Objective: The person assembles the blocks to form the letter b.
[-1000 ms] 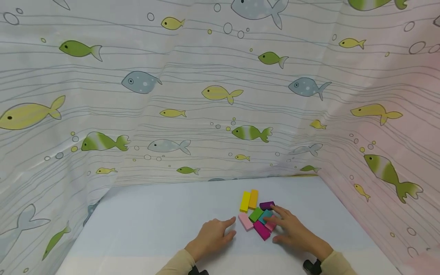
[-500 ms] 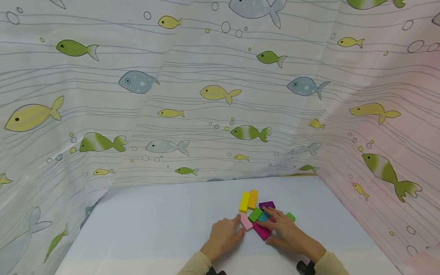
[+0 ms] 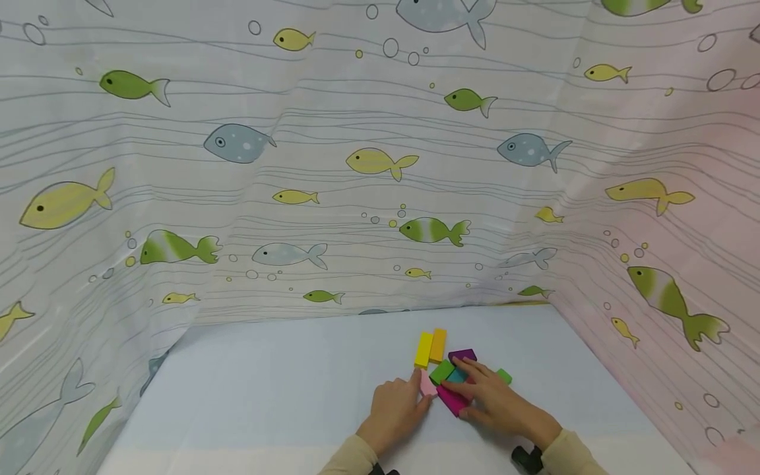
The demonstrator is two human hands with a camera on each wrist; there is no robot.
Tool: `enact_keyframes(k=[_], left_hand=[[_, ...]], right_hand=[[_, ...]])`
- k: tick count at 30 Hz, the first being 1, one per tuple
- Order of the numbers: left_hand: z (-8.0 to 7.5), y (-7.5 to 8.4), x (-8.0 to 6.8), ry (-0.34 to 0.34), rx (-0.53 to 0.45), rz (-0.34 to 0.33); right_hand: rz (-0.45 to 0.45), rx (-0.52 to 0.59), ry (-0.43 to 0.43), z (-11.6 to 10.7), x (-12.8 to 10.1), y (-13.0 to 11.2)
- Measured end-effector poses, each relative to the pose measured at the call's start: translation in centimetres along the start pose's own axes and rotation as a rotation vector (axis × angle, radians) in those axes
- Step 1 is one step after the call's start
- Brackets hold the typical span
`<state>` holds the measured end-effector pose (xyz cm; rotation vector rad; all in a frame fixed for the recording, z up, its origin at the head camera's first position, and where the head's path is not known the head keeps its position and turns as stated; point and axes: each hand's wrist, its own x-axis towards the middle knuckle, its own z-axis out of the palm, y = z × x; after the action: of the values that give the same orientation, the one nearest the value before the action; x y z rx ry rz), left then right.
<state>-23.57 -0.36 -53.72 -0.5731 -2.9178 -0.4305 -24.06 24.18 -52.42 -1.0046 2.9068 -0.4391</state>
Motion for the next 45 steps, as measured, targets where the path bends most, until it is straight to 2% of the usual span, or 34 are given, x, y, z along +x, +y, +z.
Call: enact_keyframes(k=[6,10,17,24,30,38,45], left_hand=[[0.1,-0.1,0.2,0.051,0.024,0.010],[0.1,-0.2,0.2,0.045,0.006,-0.001],[0.1,-0.3,-0.1,0.048,0.001,0.023],[-0.8,-0.5,-0.6,0.006,0.050,0.022],[-1.3,-1.0,-1.0,-0.016,0.041,0.028],[-1.4,-1.8,-1.2,-0.058,0.019,0.002],[-1.8,-3.3,-1.6,-0.033,0.045,0.004]], right_hand=[[-0.045,-0.051,0.023,0.0,0.1,-0.2],[-0.079,-0.047,0.033,0.0,0.4,-0.5],[-0.052,-0.045,0.019,-0.2,0.3,-1.0],[-0.059,-0.033,0.030,0.0,0.2,-1.2],[-0.037,-0.041,0.008,0.2,0.5,-1.4],[-0.020,-0.052,-0.031,0.1,0.8,-2.3],[-0.061,-0.021,0.004,0.2,1.1,-3.2]])
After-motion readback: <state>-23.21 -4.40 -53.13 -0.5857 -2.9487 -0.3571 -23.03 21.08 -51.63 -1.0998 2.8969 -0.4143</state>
